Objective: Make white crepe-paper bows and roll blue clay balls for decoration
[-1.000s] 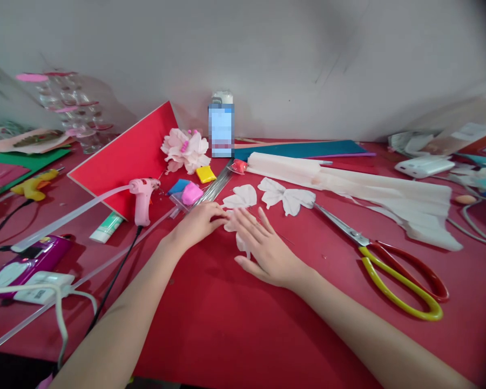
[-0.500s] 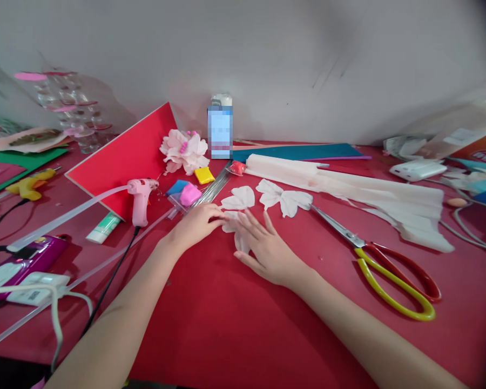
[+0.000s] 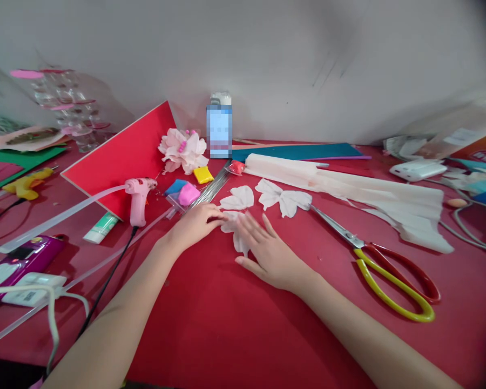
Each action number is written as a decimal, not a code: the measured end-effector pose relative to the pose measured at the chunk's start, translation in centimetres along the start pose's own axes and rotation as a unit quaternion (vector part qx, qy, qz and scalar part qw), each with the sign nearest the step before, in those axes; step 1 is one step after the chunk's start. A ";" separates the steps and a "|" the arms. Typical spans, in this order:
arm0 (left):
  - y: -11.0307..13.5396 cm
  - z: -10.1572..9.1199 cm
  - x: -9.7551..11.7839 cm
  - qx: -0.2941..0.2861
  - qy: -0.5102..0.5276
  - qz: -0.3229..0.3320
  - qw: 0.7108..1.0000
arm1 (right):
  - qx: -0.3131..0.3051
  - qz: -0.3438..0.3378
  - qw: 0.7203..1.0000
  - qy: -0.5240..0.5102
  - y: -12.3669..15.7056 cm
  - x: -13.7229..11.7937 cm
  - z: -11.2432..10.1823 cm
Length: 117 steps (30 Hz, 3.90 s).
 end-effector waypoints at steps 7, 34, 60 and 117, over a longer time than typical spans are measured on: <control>0.0 0.1 -0.1 -0.001 0.016 -0.016 1.000 | 0.039 0.003 0.999 -0.006 0.6 0.4 -0.5; 0.0 0.2 -0.5 0.006 0.004 0.005 1.000 | -0.001 -0.023 0.999 -0.046 -0.8 -0.1 -0.1; 0.2 -0.3 -0.4 0.010 -0.028 0.026 0.999 | -0.028 -0.064 0.996 -0.060 -1.1 -1.5 0.0; 0.8 0.6 5.4 -0.113 -0.145 0.139 0.973 | -0.092 0.182 0.979 0.024 2.8 5.6 -4.4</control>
Point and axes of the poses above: each hand's wrist, its own y-axis away from the middle knuckle, its own z-axis out of the palm, x = y × z, the point moved 2 cm from there along -y, towards the middle knuckle, and after that the axes turned 6 degrees about z, right-handed, at the moved point
